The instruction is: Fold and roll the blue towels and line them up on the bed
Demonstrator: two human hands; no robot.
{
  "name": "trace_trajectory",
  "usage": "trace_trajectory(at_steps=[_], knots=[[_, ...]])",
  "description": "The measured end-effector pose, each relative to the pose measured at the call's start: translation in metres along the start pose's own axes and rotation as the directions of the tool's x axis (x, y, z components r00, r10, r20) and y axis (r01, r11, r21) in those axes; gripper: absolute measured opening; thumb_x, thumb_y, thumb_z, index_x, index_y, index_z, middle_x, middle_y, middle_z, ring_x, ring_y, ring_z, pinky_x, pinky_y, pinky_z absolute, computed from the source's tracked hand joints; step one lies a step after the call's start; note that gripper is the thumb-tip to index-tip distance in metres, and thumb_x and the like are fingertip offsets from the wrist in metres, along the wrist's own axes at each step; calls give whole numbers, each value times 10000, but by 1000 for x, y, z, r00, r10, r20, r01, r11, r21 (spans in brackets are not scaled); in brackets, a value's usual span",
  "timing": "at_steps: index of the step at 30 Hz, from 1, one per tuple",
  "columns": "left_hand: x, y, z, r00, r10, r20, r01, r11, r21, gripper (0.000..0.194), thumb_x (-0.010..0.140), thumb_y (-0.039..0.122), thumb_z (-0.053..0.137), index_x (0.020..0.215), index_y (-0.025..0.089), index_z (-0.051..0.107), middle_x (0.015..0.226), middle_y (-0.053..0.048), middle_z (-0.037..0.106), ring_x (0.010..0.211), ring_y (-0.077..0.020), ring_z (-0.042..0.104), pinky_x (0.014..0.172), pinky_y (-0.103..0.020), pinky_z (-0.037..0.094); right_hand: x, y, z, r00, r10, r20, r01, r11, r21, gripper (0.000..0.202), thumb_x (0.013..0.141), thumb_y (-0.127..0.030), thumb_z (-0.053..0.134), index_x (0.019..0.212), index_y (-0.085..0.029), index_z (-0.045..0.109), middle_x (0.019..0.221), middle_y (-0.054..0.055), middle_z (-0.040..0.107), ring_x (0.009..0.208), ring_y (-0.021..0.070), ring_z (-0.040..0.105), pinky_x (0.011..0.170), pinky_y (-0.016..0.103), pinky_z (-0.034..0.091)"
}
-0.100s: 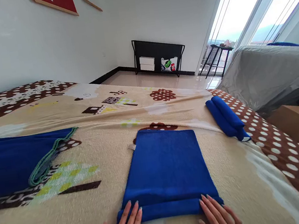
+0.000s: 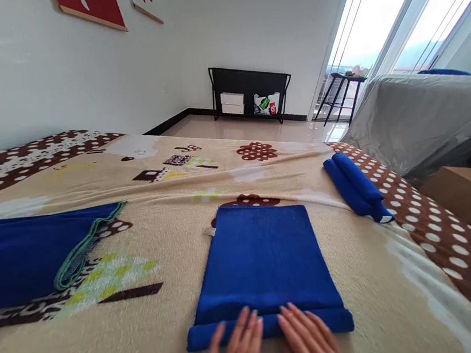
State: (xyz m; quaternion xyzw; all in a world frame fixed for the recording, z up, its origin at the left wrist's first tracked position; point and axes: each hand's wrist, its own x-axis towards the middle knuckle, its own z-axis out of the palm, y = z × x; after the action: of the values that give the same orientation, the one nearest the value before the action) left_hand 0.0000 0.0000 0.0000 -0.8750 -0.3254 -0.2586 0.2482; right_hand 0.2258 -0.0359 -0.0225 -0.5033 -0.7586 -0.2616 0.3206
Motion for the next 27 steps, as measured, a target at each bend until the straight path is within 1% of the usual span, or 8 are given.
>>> trace_trajectory(at_steps=[2, 5, 8, 11, 14, 17, 22, 27], knots=[[12, 7, 6, 999, 33, 3, -33, 999, -25, 405, 881, 199, 475, 1243, 169, 654, 1337, -26, 653, 1376, -155, 457, 1247, -352, 143, 14, -5, 3, 995, -80, 55, 78, 997, 27, 408, 966, -244, 423, 1340, -195, 580, 1220, -19, 699, 1088, 143, 686, 943, 283, 495], [2, -11, 7, 987, -132, 92, 134, 991, -5, 485, 927, 339, 482, 1386, 196, 543, 1418, -38, 588, 1319, -151, 516, 1231, -310, 103, 7, 21, -9, 987, -22, 162, 39, 994, -104, 473, 973, -359, 453, 1386, -141, 530, 1307, 31, 649, 1125, 178, 670, 933, 328, 485], [-26, -38, -2, 943, -301, 141, 300, 953, 26, 560, 919, 308, 490, 1471, 238, 432, 1420, -51, 582, 1279, -197, 556, 1231, -409, 45, -21, 56, -29, 975, 64, 211, -11, 970, -244, 583, 962, -416, 475, 1464, -121, 444, 1352, 92, 612, 1140, 237, 664, 943, 390, 453], [-30, -42, -10, 923, -377, 80, 373, 926, 60, 577, 893, 205, 473, 1468, 243, 437, 1399, -73, 598, 1210, -230, 603, 1215, -518, -2, -34, 53, -32, 976, 140, 166, -93, 960, -265, 612, 956, -408, 485, 1505, -154, 391, 1385, 116, 579, 1148, 274, 658, 997, 437, 405], [-3, -18, -9, 987, -146, 67, 146, 989, 7, 567, 847, 113, 458, 1410, 160, 511, 1425, -86, 573, 1281, -215, 552, 1227, -461, 77, -18, 14, -15, 984, 148, 99, -137, 984, -111, 566, 966, -292, 468, 1518, -214, 365, 1372, 62, 595, 1187, 235, 636, 1039, 406, 391], [25, 5, 0, 996, 64, 64, -60, 996, -66, 504, 874, 157, 457, 1368, 132, 553, 1430, -50, 575, 1337, -171, 496, 1180, -323, 231, 5, -16, 0, 991, 108, 80, -111, 993, 30, 479, 990, -295, 421, 1466, -240, 441, 1350, -4, 617, 1200, 183, 626, 1046, 352, 404], [-1, -21, 9, 974, -186, 132, 188, 982, -4, 547, 933, 398, 531, 1447, 223, 465, 1432, -17, 575, 1317, -165, 514, 1165, -319, 220, -8, 29, -14, 966, 191, 177, -160, 972, -172, 492, 1003, -465, 423, 1391, -184, 532, 1346, 49, 623, 1165, 220, 648, 961, 378, 450], [-28, -46, 0, 924, -368, 102, 363, 929, 72, 537, 934, 240, 483, 1467, 272, 432, 1388, -54, 607, 1225, -247, 597, 1203, -532, 7, -28, 56, -28, 973, 196, 119, -154, 944, -291, 479, 1001, -446, 410, 1350, -157, 566, 1337, 104, 623, 1155, 269, 651, 991, 442, 399]])
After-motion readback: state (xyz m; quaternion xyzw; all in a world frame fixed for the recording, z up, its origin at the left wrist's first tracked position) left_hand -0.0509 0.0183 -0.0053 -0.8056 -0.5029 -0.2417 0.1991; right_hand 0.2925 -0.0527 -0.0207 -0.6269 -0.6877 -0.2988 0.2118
